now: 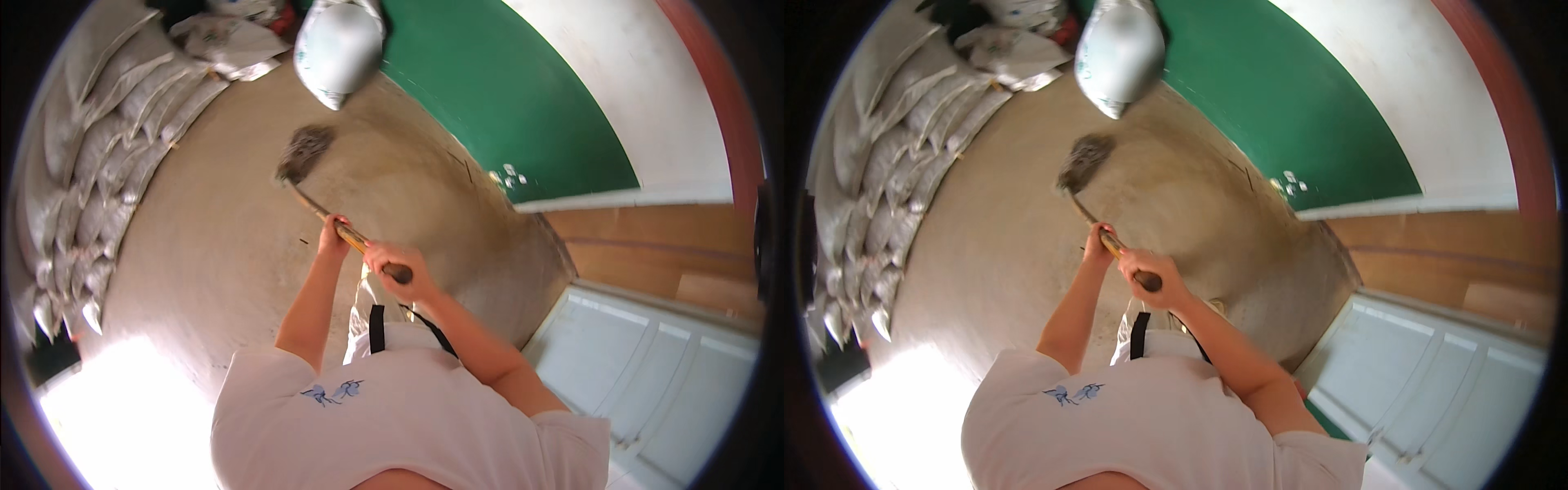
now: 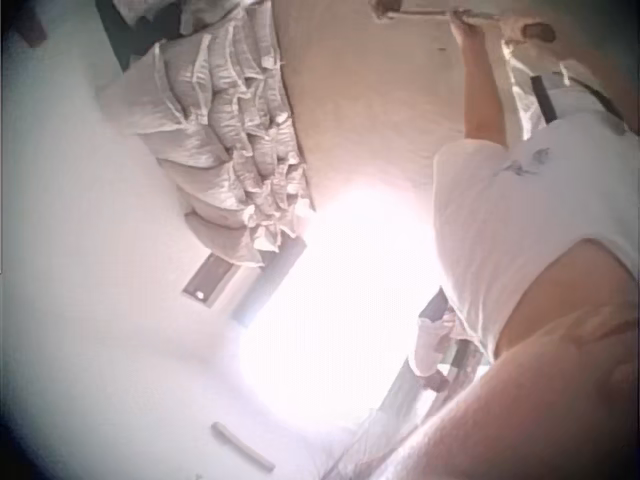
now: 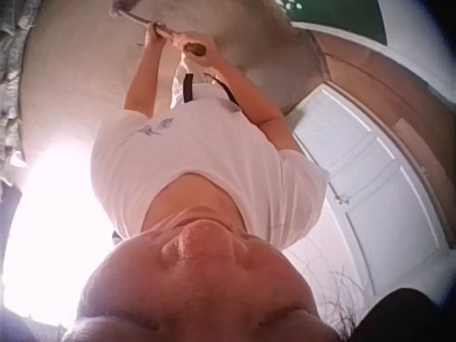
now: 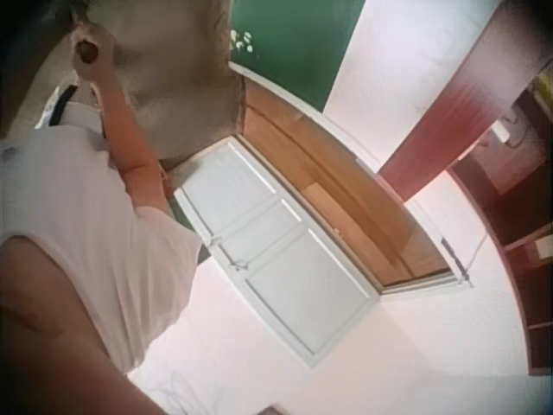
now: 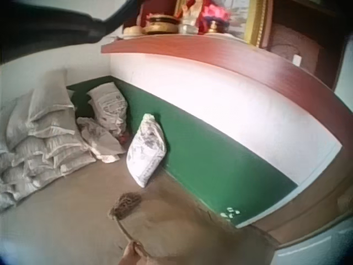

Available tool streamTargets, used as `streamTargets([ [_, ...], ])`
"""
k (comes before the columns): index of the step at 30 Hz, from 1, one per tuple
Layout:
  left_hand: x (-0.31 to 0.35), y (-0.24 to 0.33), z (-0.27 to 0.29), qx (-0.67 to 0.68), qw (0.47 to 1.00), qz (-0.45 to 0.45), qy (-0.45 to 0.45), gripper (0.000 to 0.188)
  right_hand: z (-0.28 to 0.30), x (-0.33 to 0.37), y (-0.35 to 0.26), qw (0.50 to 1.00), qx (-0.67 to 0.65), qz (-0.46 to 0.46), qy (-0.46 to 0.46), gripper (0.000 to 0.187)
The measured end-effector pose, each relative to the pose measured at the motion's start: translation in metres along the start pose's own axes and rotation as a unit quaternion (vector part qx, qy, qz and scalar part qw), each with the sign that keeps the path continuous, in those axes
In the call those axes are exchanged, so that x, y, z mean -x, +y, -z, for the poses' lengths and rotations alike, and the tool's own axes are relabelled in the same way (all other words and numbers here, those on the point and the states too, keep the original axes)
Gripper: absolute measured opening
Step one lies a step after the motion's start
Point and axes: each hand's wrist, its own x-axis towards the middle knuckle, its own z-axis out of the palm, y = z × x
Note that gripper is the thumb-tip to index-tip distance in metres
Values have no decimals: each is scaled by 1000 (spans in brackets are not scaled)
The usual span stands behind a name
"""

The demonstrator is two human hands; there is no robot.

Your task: The person mops a concrete floor using a traditional string mop. They move systematically through a semi-enclosed area, cleaning around potted plants, stacked sacks, and a wooden table. The person navigates the space by walking and turning, ensuring coverage of the floor surface.

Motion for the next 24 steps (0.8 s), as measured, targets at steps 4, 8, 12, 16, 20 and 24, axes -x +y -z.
streamTargets([
  [4, 10, -33, 15, -62, 996, 58, 32, 15, 14, 40, 5, 973, -169, -76, 138, 6],
  [8, 31, -95, 20, -184, 967, 176, 8, 25, 55, 101, -31, 953, -198, -98, 206, 6],
  [12, 58, -170, 16, -301, 914, 271, -37, 33, 83, 193, -54, 952, -137, -71, 264, 3],
  [16, 62, -251, 56, -359, 881, 305, -40, 38, 68, 296, -84, 928, -60, -28, 366, 4],
  [20, 134, -351, 81, -418, 825, 377, -55, 33, 40, 404, -124, 877, 12, -11, 480, 5],
  [24, 224, -444, 97, -469, 735, 484, -73, 24, 10, 489, -180, 793, 88, -32, 602, 5],
])
